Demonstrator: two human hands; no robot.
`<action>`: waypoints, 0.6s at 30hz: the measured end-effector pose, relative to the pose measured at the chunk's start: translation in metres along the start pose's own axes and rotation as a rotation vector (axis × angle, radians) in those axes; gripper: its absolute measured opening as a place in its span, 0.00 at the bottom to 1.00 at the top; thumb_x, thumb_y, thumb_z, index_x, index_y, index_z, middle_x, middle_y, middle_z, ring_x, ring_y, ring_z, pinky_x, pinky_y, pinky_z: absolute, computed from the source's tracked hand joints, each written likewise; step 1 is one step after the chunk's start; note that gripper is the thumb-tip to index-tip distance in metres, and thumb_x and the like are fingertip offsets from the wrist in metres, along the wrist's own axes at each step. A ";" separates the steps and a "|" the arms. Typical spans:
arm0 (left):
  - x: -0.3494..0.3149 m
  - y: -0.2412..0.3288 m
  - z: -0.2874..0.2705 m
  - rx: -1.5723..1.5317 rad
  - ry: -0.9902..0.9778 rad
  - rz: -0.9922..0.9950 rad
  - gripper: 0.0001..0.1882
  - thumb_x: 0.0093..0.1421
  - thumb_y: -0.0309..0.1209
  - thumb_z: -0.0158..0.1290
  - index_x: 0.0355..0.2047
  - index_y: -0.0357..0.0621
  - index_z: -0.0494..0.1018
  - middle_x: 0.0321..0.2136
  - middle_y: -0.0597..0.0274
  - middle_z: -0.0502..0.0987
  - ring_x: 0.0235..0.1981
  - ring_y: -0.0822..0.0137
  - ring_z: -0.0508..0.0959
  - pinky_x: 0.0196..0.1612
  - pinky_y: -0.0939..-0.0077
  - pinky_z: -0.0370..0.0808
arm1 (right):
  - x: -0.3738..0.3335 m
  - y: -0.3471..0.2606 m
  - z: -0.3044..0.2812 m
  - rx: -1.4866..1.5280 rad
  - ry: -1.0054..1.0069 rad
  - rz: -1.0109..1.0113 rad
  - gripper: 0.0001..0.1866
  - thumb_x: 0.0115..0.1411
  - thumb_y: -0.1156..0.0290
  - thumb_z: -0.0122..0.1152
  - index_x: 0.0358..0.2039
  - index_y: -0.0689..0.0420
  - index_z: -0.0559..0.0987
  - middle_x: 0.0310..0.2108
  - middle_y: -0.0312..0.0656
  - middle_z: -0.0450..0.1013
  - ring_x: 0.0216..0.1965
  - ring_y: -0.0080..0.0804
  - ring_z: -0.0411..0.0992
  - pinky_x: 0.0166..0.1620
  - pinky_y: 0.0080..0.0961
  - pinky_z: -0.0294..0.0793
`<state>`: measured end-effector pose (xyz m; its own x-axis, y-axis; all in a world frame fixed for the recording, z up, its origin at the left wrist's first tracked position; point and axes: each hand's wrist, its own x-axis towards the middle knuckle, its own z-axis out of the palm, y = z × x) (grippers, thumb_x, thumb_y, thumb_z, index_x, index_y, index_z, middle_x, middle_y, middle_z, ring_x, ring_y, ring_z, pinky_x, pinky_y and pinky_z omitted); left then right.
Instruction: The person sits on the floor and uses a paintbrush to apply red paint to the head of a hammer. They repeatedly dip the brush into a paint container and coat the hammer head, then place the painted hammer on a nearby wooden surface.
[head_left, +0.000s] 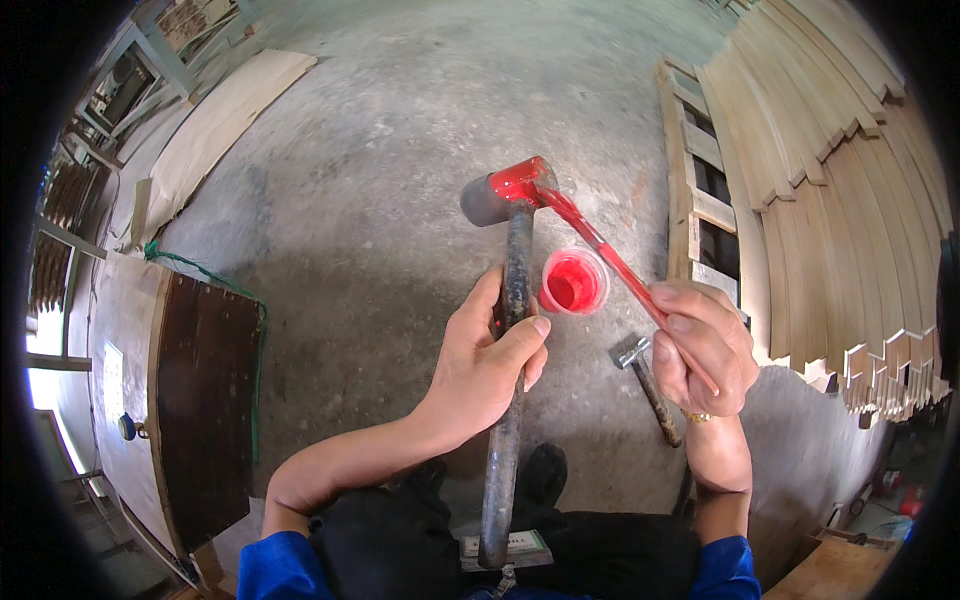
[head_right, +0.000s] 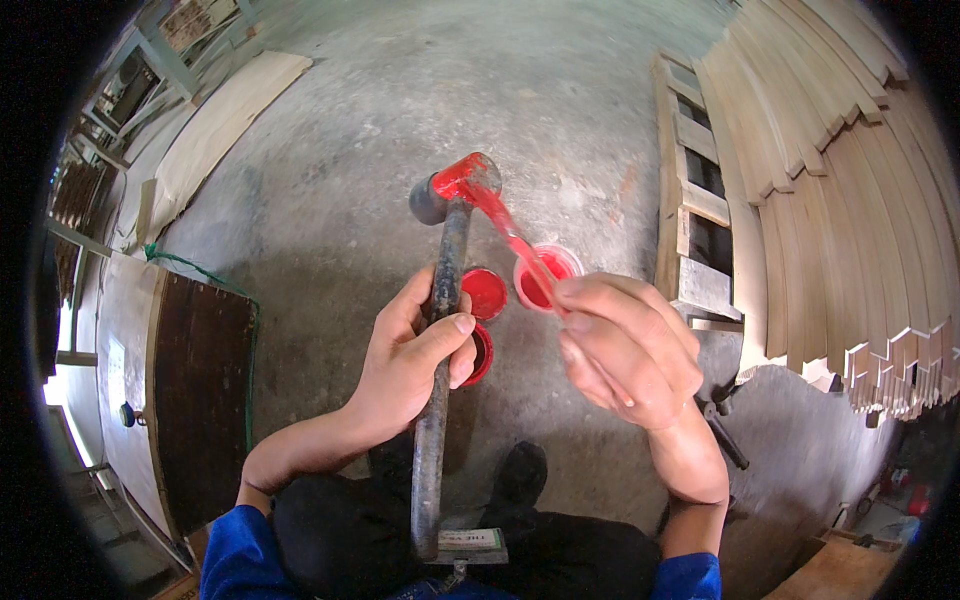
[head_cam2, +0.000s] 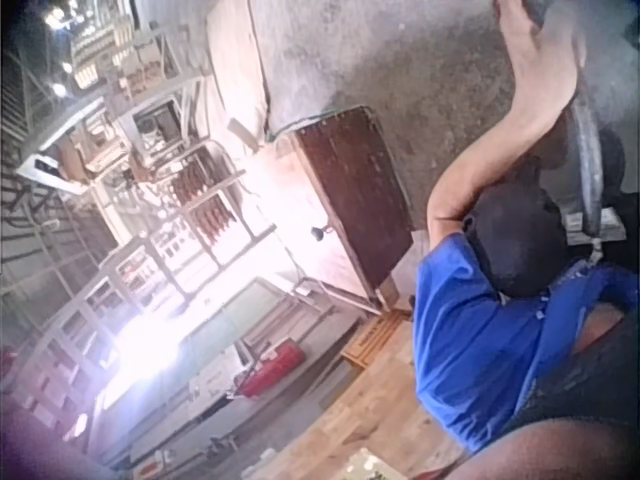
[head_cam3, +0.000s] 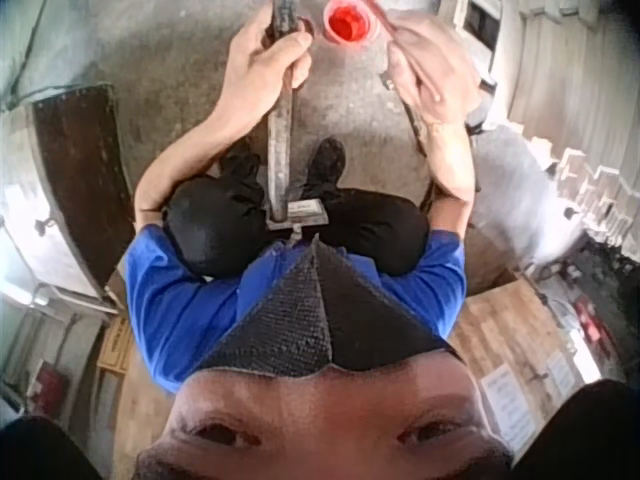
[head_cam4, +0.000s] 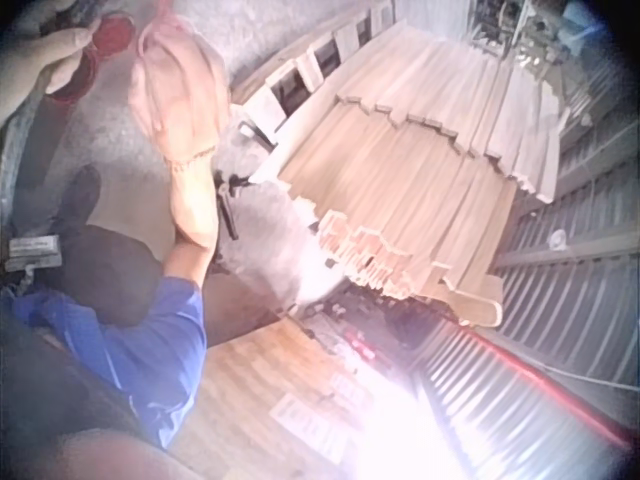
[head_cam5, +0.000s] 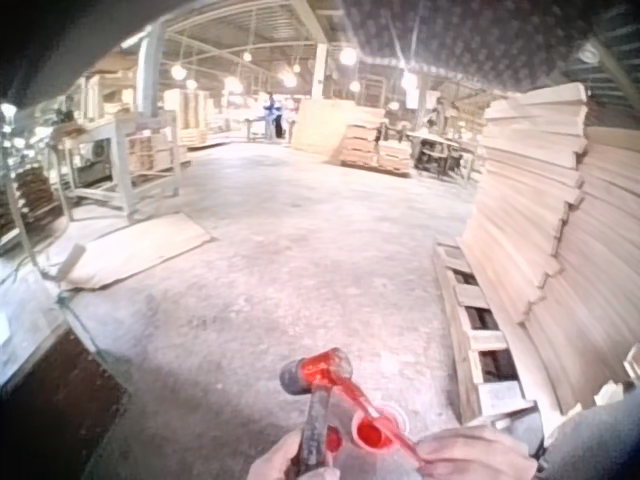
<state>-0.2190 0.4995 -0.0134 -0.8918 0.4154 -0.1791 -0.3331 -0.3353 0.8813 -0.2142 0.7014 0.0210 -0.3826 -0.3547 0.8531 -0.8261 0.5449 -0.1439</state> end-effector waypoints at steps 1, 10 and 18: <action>0.000 0.000 0.001 -0.020 -0.004 0.003 0.05 0.61 0.25 0.47 0.35 0.42 0.63 0.17 0.68 0.65 0.16 0.78 0.65 0.21 0.81 0.61 | 0.001 0.000 0.001 0.009 -0.025 0.005 0.13 0.44 0.85 0.64 0.32 0.63 0.74 0.34 0.49 0.74 0.32 0.42 0.76 0.33 0.30 0.79; -0.001 0.003 -0.005 -0.078 -0.030 -0.050 0.05 0.61 0.26 0.47 0.34 0.42 0.61 0.15 0.66 0.66 0.15 0.76 0.66 0.20 0.81 0.61 | -0.009 0.009 0.005 -0.030 -0.104 0.044 0.15 0.45 0.84 0.64 0.34 0.62 0.73 0.34 0.48 0.74 0.31 0.42 0.76 0.33 0.29 0.78; -0.001 0.008 -0.004 -0.168 -0.048 -0.118 0.06 0.62 0.30 0.46 0.34 0.42 0.64 0.13 0.64 0.67 0.14 0.76 0.65 0.20 0.81 0.61 | -0.011 0.014 0.009 0.048 -0.081 -0.023 0.15 0.44 0.84 0.65 0.34 0.62 0.73 0.34 0.49 0.74 0.32 0.43 0.76 0.33 0.31 0.78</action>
<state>-0.2220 0.4927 -0.0075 -0.8294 0.4985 -0.2523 -0.4844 -0.4166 0.7693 -0.2253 0.7064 0.0051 -0.3935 -0.4284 0.8134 -0.8534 0.4992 -0.1500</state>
